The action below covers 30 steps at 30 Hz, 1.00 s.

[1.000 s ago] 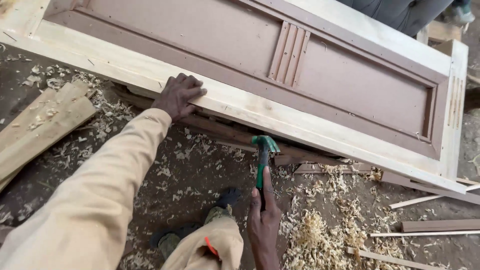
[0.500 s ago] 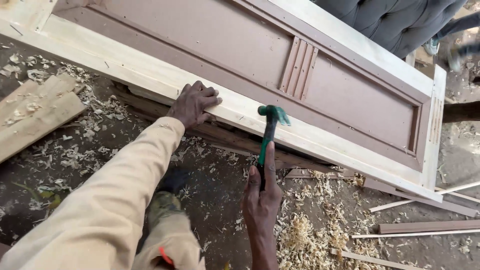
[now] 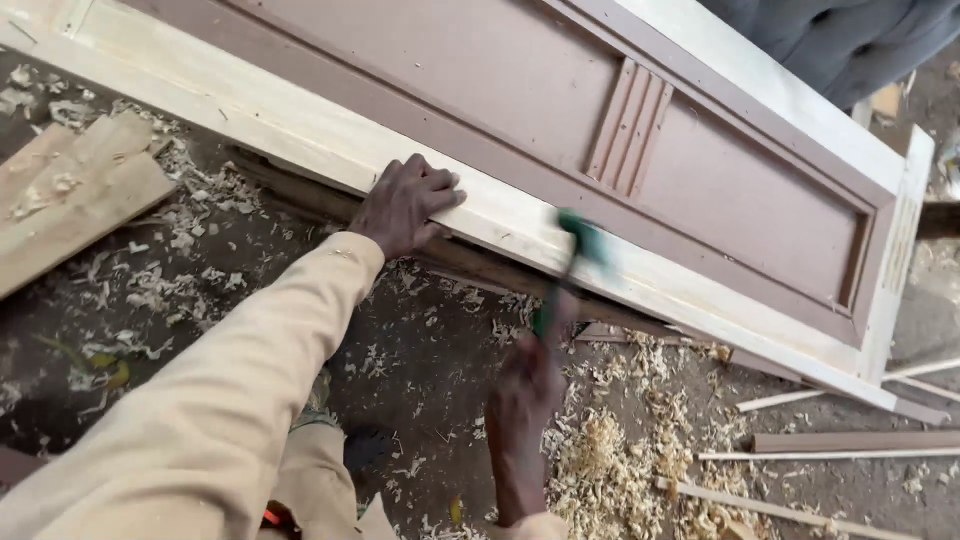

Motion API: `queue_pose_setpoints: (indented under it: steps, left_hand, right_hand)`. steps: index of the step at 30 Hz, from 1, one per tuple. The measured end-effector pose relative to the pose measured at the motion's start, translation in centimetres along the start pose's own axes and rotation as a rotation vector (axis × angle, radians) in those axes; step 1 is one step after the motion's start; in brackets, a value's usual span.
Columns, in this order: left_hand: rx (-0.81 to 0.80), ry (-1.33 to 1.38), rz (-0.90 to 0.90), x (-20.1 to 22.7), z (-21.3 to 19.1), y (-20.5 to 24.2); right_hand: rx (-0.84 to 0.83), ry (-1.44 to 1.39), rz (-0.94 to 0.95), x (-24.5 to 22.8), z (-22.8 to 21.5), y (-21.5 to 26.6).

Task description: The person is attaching a decorative wooden trim to a larger furniture frame by manually hammering in small nails.

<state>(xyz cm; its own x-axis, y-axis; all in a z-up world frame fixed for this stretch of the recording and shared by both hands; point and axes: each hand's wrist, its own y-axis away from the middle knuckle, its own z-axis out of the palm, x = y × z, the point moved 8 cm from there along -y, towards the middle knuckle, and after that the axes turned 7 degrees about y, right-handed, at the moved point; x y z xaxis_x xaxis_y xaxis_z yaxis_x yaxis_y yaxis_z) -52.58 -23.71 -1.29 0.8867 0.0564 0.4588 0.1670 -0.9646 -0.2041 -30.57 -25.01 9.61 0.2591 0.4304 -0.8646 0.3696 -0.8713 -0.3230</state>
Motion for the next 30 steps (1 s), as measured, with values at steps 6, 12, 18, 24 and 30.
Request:
queue_pose_setpoints:
  steps: [6,12,18,24,30]
  left_hand:
    - [0.001,-0.08,-0.079,-0.4,-0.4,-1.5]
    - [0.03,-0.05,-0.04,0.6,-0.5,-1.5]
    - [0.01,-0.056,-0.046,0.9,-0.2,1.1]
    - [0.057,-0.03,-0.02,-1.2,1.6,-0.2]
    - [0.193,0.148,-0.038,-2.1,0.0,-1.6]
  right_hand:
    - [-0.216,0.386,0.31,1.0,1.2,-1.7]
    - [-0.206,0.388,0.222,0.5,0.8,-2.2]
    - [-0.028,-1.193,0.608,14.3,2.1,4.0]
    - [0.059,0.263,0.076,2.3,0.8,0.4]
    - [-0.186,0.404,0.322,3.0,3.4,-0.6]
